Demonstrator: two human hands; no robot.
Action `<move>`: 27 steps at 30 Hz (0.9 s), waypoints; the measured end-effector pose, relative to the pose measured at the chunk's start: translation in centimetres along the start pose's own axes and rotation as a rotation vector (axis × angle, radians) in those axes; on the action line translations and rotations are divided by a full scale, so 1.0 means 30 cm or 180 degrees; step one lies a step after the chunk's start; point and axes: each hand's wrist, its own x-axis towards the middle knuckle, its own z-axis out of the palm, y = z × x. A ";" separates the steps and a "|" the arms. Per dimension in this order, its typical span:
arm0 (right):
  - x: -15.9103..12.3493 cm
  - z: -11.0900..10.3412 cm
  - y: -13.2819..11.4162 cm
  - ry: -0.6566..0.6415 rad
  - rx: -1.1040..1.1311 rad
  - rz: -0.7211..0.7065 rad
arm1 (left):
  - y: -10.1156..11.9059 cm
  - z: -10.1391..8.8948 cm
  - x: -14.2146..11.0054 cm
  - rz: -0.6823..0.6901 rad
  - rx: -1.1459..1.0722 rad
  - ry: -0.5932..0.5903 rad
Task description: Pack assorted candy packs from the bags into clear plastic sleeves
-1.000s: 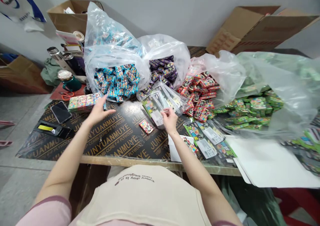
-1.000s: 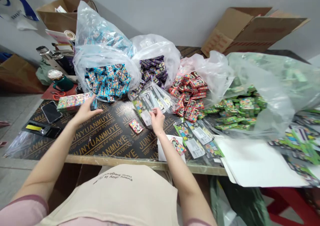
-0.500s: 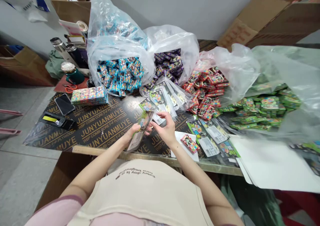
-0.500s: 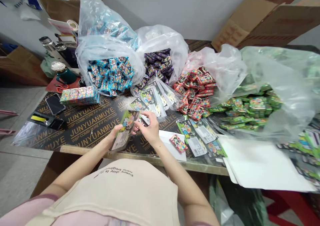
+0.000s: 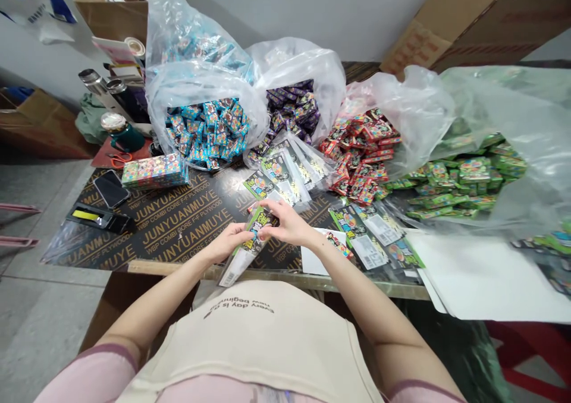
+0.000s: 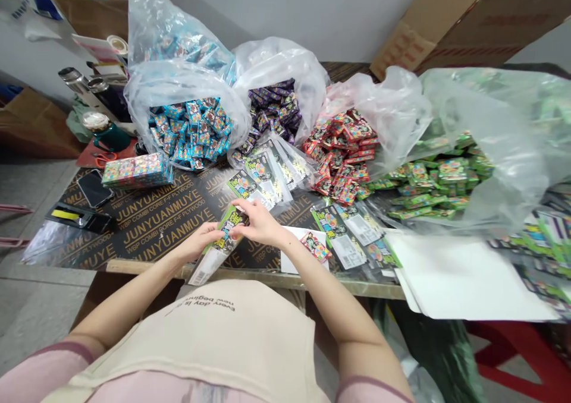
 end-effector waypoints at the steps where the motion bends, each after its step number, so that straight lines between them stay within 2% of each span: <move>1: 0.002 0.002 0.003 0.0006 0.0111 0.0029 | -0.006 0.001 -0.001 -0.0061 -0.0021 0.0035; 4: 0.006 0.016 0.016 0.0206 0.0322 0.0016 | -0.014 -0.002 0.002 -0.0026 -0.0097 0.0211; 8: 0.002 0.061 0.041 0.1262 0.0636 0.0216 | 0.000 -0.026 0.003 0.0018 -0.0286 0.0669; 10: 0.000 0.095 0.055 0.1482 0.1198 0.0540 | 0.005 -0.036 0.001 0.0029 -0.0293 0.0788; 14: 0.000 0.151 0.070 0.0825 0.2197 0.0959 | -0.002 -0.039 0.003 0.0082 0.0232 0.0713; 17: 0.001 0.157 0.060 0.0970 0.2471 0.1087 | -0.014 -0.035 0.016 0.0158 0.0673 0.0816; 19: -0.008 0.153 0.049 0.0901 0.2745 0.1225 | -0.020 -0.033 0.032 0.0254 0.0726 0.1066; 23: -0.062 0.165 0.046 -0.0151 0.3205 0.1439 | -0.030 -0.028 0.063 0.0553 0.0531 0.1563; 24: -0.079 0.172 0.052 -0.0195 0.3187 0.1460 | -0.033 -0.028 0.067 0.0566 0.0462 0.1524; 27: -0.124 0.187 0.085 0.0266 0.2965 0.1527 | -0.046 -0.030 0.065 0.0297 0.0251 0.0994</move>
